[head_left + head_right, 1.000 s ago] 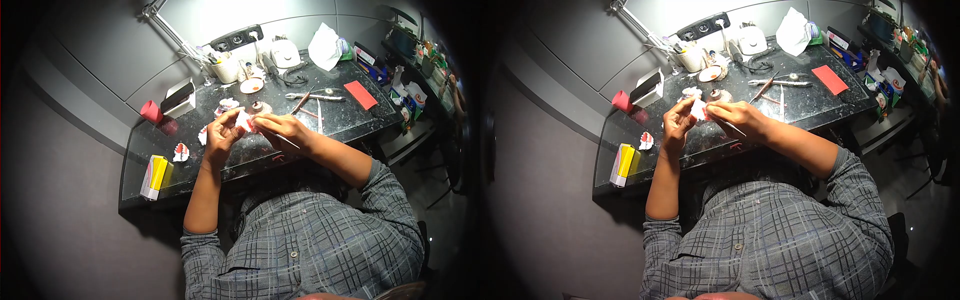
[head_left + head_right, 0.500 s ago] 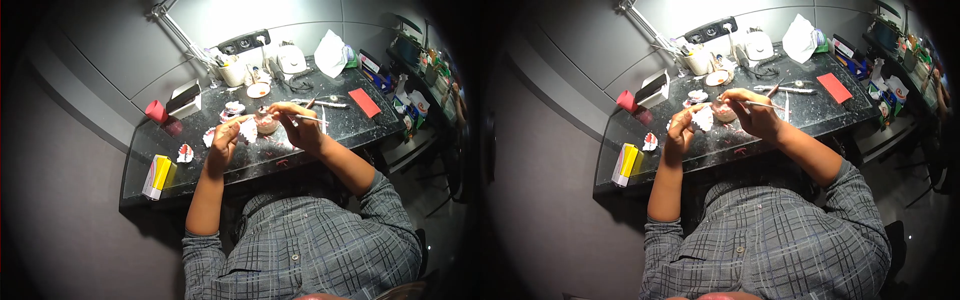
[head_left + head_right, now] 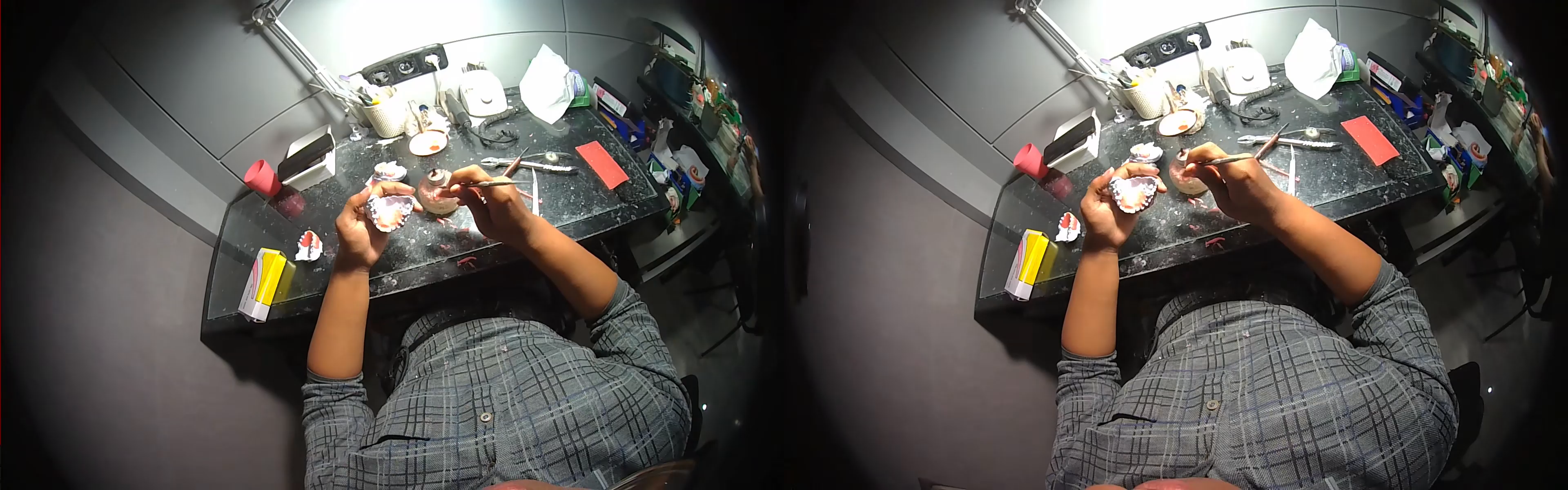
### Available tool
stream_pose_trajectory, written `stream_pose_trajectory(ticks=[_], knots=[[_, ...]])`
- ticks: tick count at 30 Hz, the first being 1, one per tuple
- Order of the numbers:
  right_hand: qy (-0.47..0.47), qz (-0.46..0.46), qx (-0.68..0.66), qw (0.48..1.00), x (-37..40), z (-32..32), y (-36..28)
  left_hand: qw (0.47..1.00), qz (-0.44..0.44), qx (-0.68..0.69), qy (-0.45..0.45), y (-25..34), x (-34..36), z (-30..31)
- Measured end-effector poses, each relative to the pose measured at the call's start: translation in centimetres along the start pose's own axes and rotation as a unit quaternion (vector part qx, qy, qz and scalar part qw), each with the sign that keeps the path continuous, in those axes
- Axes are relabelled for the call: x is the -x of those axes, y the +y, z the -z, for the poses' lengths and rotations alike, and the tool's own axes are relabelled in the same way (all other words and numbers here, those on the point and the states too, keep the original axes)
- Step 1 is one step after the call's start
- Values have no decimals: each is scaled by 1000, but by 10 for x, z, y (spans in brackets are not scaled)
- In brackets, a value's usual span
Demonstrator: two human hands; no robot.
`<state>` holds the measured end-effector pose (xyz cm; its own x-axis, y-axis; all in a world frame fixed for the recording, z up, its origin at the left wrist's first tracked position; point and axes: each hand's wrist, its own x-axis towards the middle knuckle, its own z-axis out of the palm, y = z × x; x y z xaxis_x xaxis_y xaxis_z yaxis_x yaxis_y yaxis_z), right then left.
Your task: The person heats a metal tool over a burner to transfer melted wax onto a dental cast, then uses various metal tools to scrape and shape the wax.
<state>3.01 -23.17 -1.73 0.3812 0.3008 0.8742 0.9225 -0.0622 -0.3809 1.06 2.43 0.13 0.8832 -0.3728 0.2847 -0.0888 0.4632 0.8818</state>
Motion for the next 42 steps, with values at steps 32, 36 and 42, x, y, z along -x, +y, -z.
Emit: stream_pose_trajectory(ticks=[32,36,42], knots=[[-27,-20,42,999,-10,7,-14,839,-335,-406,138,-28,-5,-14],[-37,-10,46,998,-11,6,-15,806,-400,-368,235,-24,-8,-10],[-42,-9,50,998,-12,6,-15,784,-404,-380,278,-21,-6,-8]])
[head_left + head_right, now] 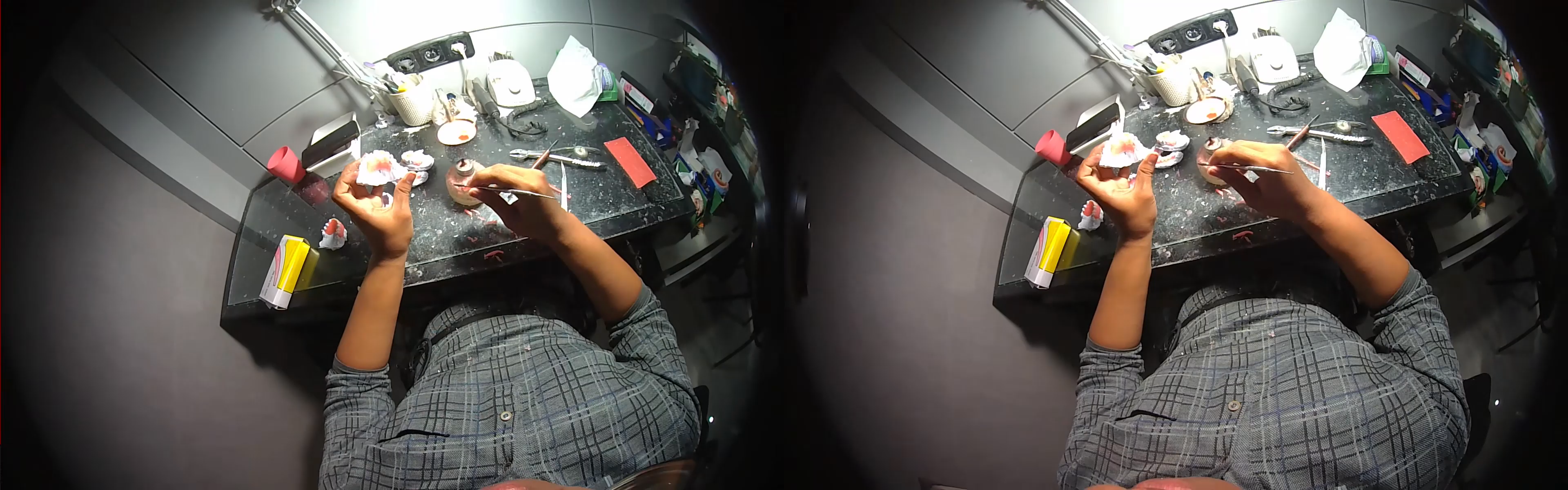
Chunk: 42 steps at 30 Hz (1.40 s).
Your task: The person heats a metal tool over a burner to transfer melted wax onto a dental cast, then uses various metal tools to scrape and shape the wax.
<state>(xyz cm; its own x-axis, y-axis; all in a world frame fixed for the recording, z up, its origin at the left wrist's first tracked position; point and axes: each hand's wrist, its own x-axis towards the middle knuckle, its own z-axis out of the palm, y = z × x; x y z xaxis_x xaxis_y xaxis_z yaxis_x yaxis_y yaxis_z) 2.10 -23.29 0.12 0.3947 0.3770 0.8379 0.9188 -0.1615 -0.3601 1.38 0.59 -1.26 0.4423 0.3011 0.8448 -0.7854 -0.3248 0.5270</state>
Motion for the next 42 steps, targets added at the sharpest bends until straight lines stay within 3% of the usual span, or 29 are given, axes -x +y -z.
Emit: stream_pose_trajectory(ticks=[16,20,25,30,42], knots=[[14,9,21,1000,0,2,-3,995,37,94,-27,11,3,-3],[75,-47,-57,994,1,3,-13,981,139,134,-29,33,20,-10],[117,-98,-179,972,5,-15,-27,976,159,141,-35,50,59,-20],[84,38,-81,993,4,-25,-26,968,159,179,-71,51,65,-19],[48,31,-77,995,11,-24,-20,962,160,179,-131,56,69,-11]])
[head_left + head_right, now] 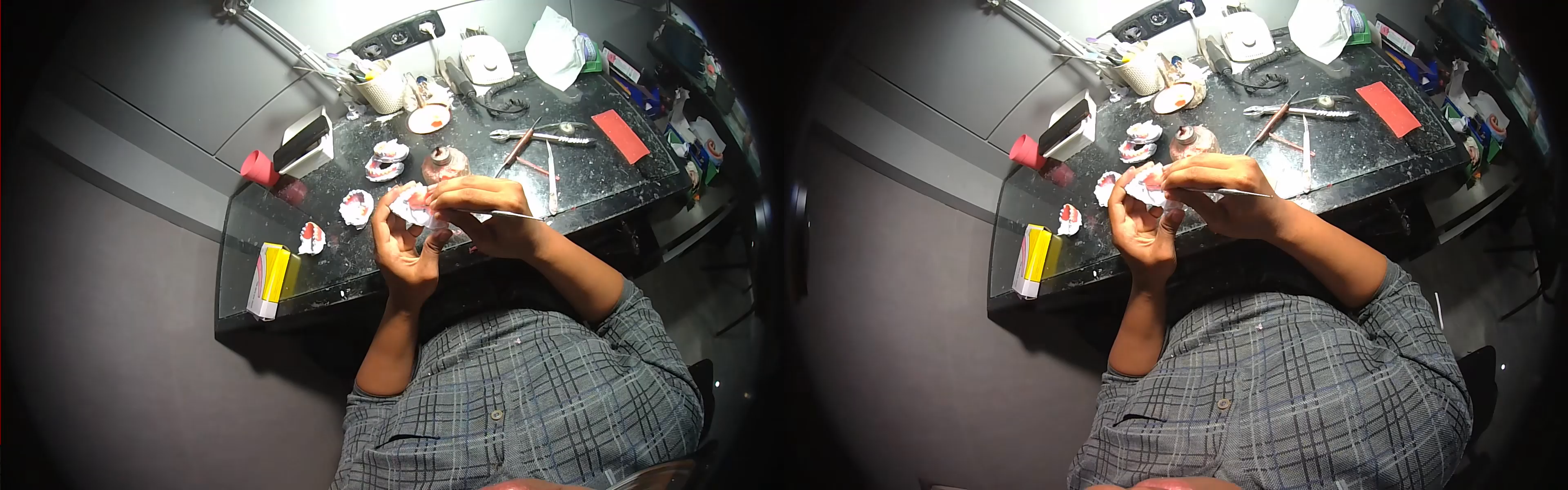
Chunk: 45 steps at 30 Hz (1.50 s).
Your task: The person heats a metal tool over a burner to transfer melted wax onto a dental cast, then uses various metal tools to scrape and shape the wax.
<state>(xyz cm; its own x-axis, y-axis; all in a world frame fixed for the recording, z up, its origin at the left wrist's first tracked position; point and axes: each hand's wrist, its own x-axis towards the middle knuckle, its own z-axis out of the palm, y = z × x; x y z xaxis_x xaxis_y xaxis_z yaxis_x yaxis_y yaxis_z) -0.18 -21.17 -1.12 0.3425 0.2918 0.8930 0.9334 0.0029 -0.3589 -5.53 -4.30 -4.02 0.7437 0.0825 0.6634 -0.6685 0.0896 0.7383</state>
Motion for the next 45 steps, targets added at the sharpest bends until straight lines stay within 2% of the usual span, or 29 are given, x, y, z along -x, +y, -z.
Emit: stream_pose_trajectory(ticks=[45], knots=[[-2,6,22,1000,4,-2,2,1000,16,-4,-10,-1,-1,1]])
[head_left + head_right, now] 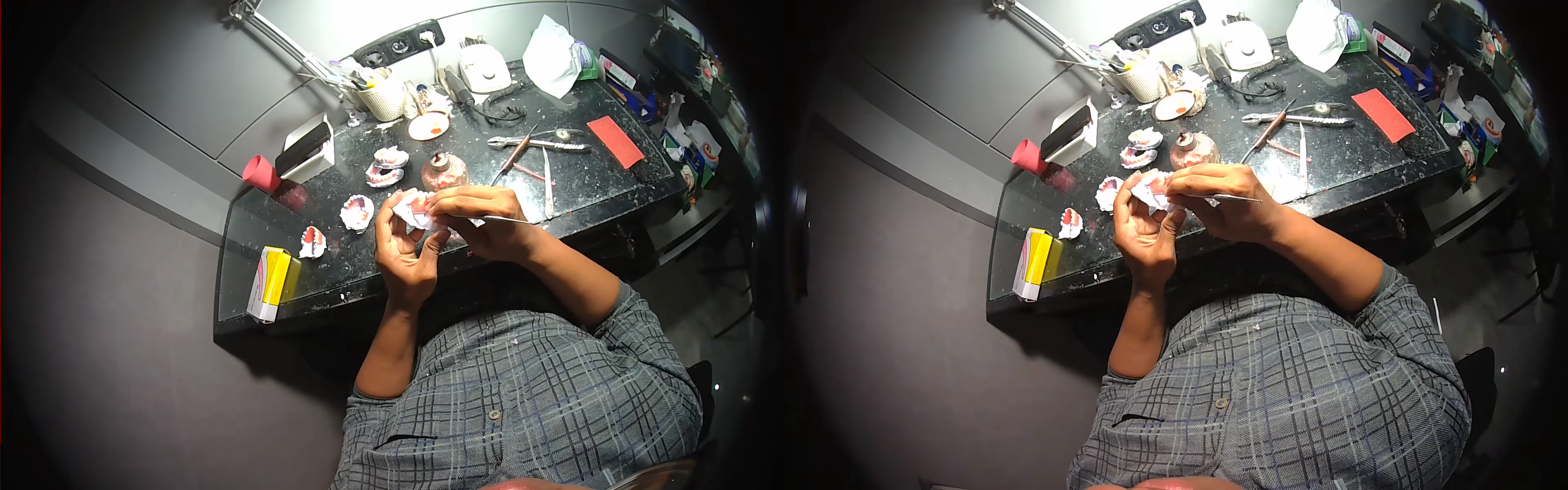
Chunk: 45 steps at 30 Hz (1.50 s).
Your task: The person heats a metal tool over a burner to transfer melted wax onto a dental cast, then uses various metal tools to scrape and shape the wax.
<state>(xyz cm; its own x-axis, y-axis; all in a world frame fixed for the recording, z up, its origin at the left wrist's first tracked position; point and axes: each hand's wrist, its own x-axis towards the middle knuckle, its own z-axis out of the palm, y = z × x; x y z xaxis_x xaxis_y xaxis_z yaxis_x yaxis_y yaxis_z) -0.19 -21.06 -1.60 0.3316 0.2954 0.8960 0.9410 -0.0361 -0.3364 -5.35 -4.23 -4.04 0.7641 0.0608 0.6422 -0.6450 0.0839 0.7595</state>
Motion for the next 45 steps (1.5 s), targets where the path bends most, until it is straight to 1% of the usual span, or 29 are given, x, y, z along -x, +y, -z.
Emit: stream_pose_trajectory(ticks=[9,12,14,16,18,21,23,25,29,31,33,36,38,40,42,45], knots=[[-9,1,-9,1000,-1,1,0,1000,9,12,1,0,0,1],[-10,7,-10,1000,0,0,1,1000,8,-6,-1,1,0,1],[-6,19,-7,1000,0,1,2,1000,23,0,10,-2,1,1],[-27,-17,-10,999,3,2,1,1000,19,4,13,-1,-1,1],[-29,-12,-7,999,5,0,5,999,41,-24,15,1,1,0],[-28,3,-8,1000,7,0,9,997,27,-64,18,0,2,-2],[-31,-7,-9,999,6,-1,7,996,24,-81,20,0,2,-3],[-32,-6,-6,999,7,-1,9,991,10,-129,23,-1,2,-2],[-38,-16,-14,999,6,0,6,988,1,-154,22,1,1,-4],[-44,-15,-17,999,6,1,5,988,23,-150,26,1,2,-3],[-49,-11,-19,999,6,1,5,989,24,-143,27,-1,5,-2],[-52,-35,-39,997,6,0,7,990,17,-137,26,-3,2,0],[-49,-21,-17,998,5,1,4,984,6,-176,28,0,3,-3],[-49,-21,-17,998,6,0,5,983,15,-182,29,0,3,-3],[-47,-18,-15,999,7,-1,6,976,-8,-217,28,1,3,-4],[-41,-21,-22,999,7,-2,6,966,-18,-256,26,1,3,-4]])
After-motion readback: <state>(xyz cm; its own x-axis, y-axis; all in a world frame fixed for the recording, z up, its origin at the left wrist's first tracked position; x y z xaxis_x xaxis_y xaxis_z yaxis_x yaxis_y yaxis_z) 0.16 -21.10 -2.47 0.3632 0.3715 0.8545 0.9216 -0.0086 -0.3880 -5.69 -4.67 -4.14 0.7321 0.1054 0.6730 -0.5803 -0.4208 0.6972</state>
